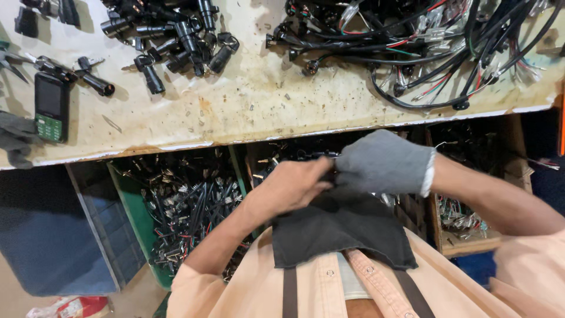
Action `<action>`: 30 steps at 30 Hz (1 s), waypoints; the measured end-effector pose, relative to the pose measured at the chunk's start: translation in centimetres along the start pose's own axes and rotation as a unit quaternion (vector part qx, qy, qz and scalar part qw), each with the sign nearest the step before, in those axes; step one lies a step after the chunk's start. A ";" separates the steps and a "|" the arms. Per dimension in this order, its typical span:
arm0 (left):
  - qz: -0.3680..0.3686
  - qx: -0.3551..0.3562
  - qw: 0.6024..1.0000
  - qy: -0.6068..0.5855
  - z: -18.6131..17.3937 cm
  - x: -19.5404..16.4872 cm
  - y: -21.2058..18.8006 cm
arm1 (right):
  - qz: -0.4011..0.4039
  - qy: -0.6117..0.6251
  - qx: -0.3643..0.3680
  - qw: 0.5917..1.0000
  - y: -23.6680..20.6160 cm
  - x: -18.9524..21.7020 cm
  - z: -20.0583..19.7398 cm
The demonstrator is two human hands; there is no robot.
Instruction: The person repeatedly picks up small black cylindrical electrical components and wires from a cluttered workbench, aligns them, and presses them together by hand. The assembled units are placed on a black cloth on the person's lap. The workbench contains many loose components, wires, and tools.
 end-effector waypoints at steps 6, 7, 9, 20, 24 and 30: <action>0.035 -0.047 0.994 0.094 -1.2 -0.5 -1.0 | 0.040 -0.261 -0.331 0.906 3.7 -0.8 -7.7; 0.012 -0.065 0.991 0.116 -1.9 -0.3 -1.0 | 0.025 -0.283 -0.337 0.897 4.7 -0.7 -8.0; 0.005 -0.224 0.963 0.150 -5.8 0.1 -1.7 | 0.000 -0.337 -0.353 0.873 6.1 -0.5 -8.1; -0.257 -0.414 0.805 0.338 -13.2 12.5 -0.7 | -0.322 0.537 -0.511 0.589 -7.7 -1.0 -14.8; -0.195 -0.508 0.832 0.102 -12.5 13.2 -2.7 | -0.207 0.549 -0.554 0.591 -8.8 -0.8 -10.7; -0.185 -0.447 0.832 0.271 -11.7 11.1 -3.2 | 0.101 0.436 -0.447 0.774 -2.5 -1.9 -2.2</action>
Point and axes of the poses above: each hand's wrist, its own y-axis towards the middle knuckle, its own z-axis out of the palm, x = y × z, the point moved 7 cm from there along y, towards the middle knuckle, and after that the axes turned 4 degrees about y, right-handed, at the moved point
